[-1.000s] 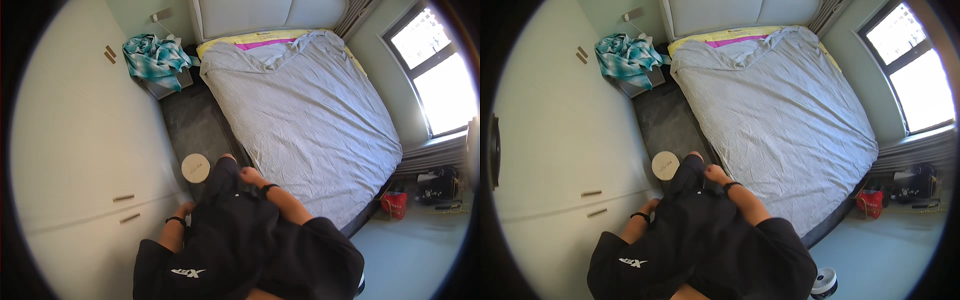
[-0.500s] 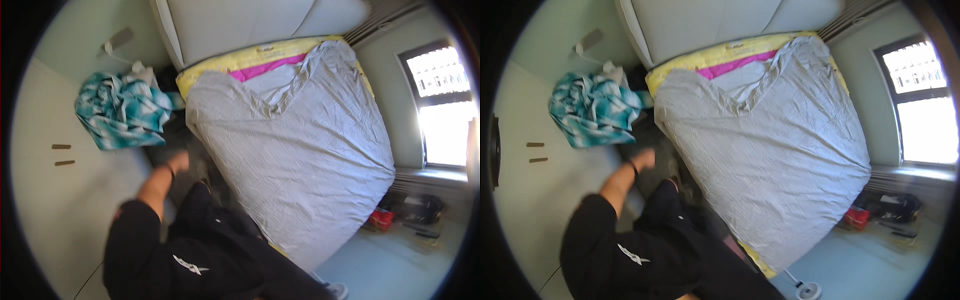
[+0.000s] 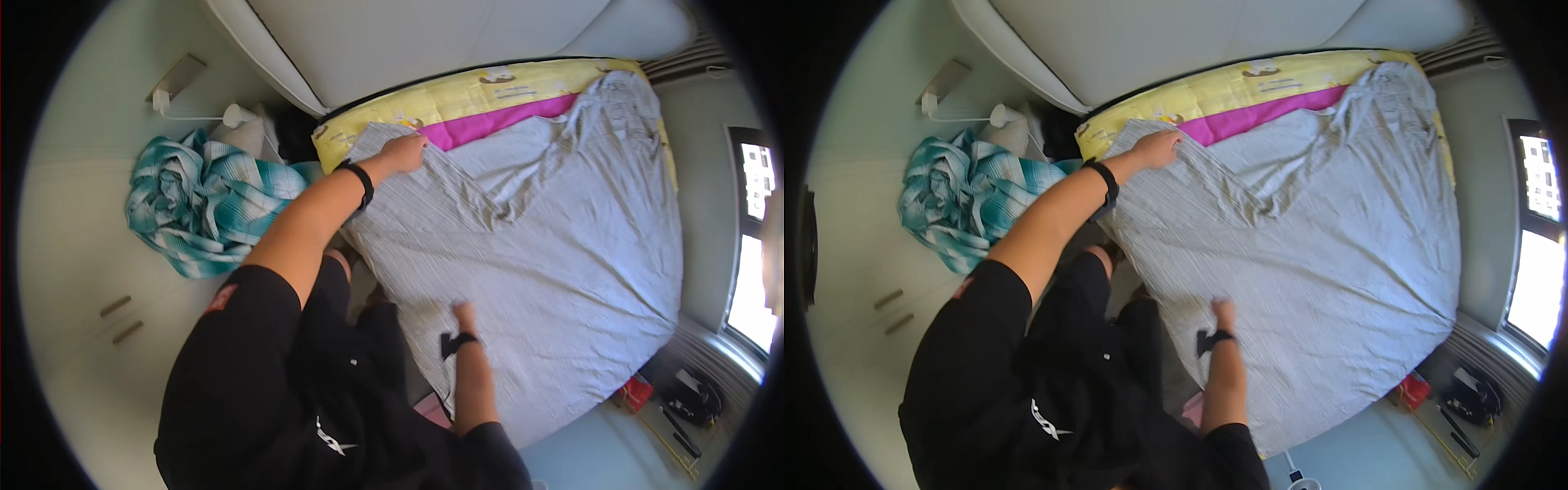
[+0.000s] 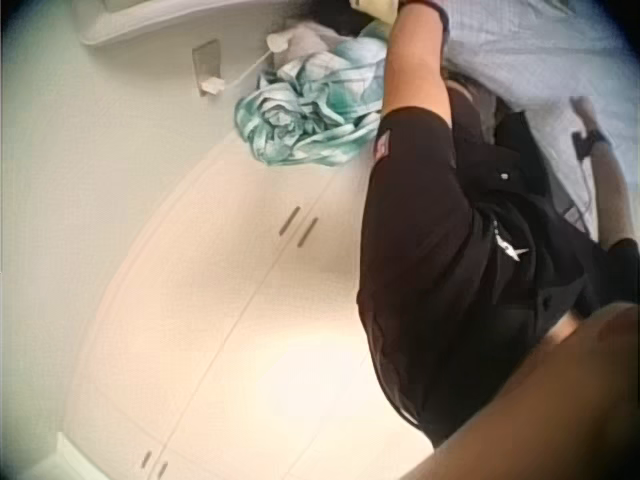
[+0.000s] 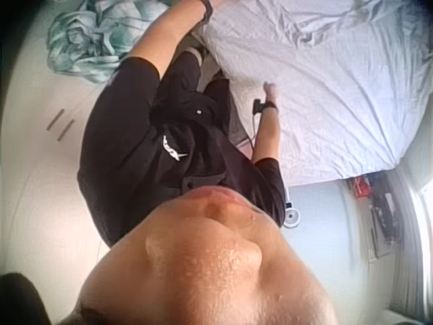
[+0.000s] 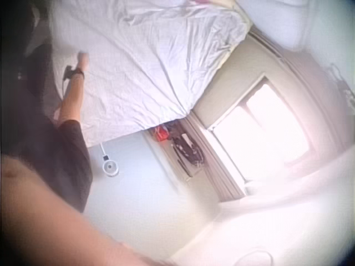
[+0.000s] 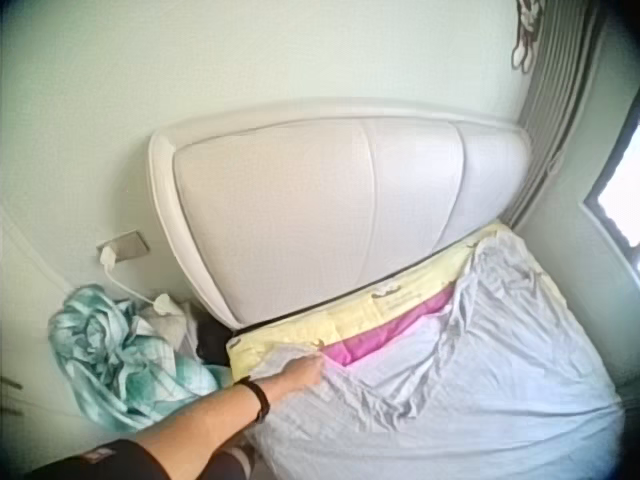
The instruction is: The person removes a checkered blanket from a bed, spreads a grey duvet cover over the mattress, and tucks in the edges of the cover by hand.
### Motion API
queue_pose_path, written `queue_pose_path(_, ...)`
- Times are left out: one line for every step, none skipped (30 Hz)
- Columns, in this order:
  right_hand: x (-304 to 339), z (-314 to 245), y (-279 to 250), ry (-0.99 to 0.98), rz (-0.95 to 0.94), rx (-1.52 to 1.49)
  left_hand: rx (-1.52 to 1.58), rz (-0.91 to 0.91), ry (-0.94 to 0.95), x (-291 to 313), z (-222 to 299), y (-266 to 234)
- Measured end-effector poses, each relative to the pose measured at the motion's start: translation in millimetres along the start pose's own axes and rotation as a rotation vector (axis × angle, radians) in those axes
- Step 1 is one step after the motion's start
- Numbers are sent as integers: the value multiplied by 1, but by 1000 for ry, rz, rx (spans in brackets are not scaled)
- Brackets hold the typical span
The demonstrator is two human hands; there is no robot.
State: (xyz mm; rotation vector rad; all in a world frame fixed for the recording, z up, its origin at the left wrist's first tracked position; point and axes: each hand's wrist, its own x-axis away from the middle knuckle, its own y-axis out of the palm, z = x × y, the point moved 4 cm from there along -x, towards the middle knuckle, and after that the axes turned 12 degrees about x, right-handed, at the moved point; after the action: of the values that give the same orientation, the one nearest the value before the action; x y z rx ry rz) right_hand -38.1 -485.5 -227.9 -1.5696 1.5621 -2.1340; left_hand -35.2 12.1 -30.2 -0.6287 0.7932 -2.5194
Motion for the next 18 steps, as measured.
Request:
queue_pose_path(-52,45,-51,155,392,-182,41,178,23,-15,2,2)
queue_pose_path(-93,6,-117,74,197,-1017,12,370,-56,7,-51,-9)
queue_pose_path(-98,-48,-211,157,110,-1435,-52,435,-194,6,-84,-20)
queue_pose_path(-124,-63,-265,180,147,-1461,-43,537,-313,-2,-117,-35)
queue_pose_path(-153,-75,-300,140,213,-1435,-116,582,-286,-3,-142,-44)
queue_pose_path(-181,-94,-328,94,262,-1404,-195,630,-274,3,-169,-53)
queue_pose_path(-204,-141,-354,105,187,-1553,-285,693,-297,24,-211,-72)
queue_pose_path(-221,-188,-364,137,98,-1699,-376,739,-324,48,-245,-83)
queue_pose_path(-249,-213,-362,165,22,-1782,-320,665,-160,43,-247,-83)
queue_pose_path(-278,-236,-357,200,-43,-1872,-303,631,-158,36,-244,-83)
queue_pose_path(-297,-258,-347,247,-80,-1633,-127,394,-279,26,-244,-77)
queue_pose_path(-345,-254,-332,202,-44,-1172,48,150,-342,-4,-225,-65)
queue_pose_path(-366,-276,-331,174,47,-708,-41,118,-231,-12,-211,-58)
queue_pose_path(-378,-298,-331,157,115,-241,-124,79,-112,-18,-194,-46)
queue_pose_path(-347,-353,-330,250,140,-219,-213,55,-3,7,-199,-50)
queue_pose_path(-300,-395,-346,334,165,-185,-292,32,103,33,-197,-62)
queue_pose_path(-283,-398,-360,285,333,-13,-230,39,134,35,-181,-64)
queue_pose_path(-277,-388,-378,323,313,-27,-164,44,168,35,-164,-69)
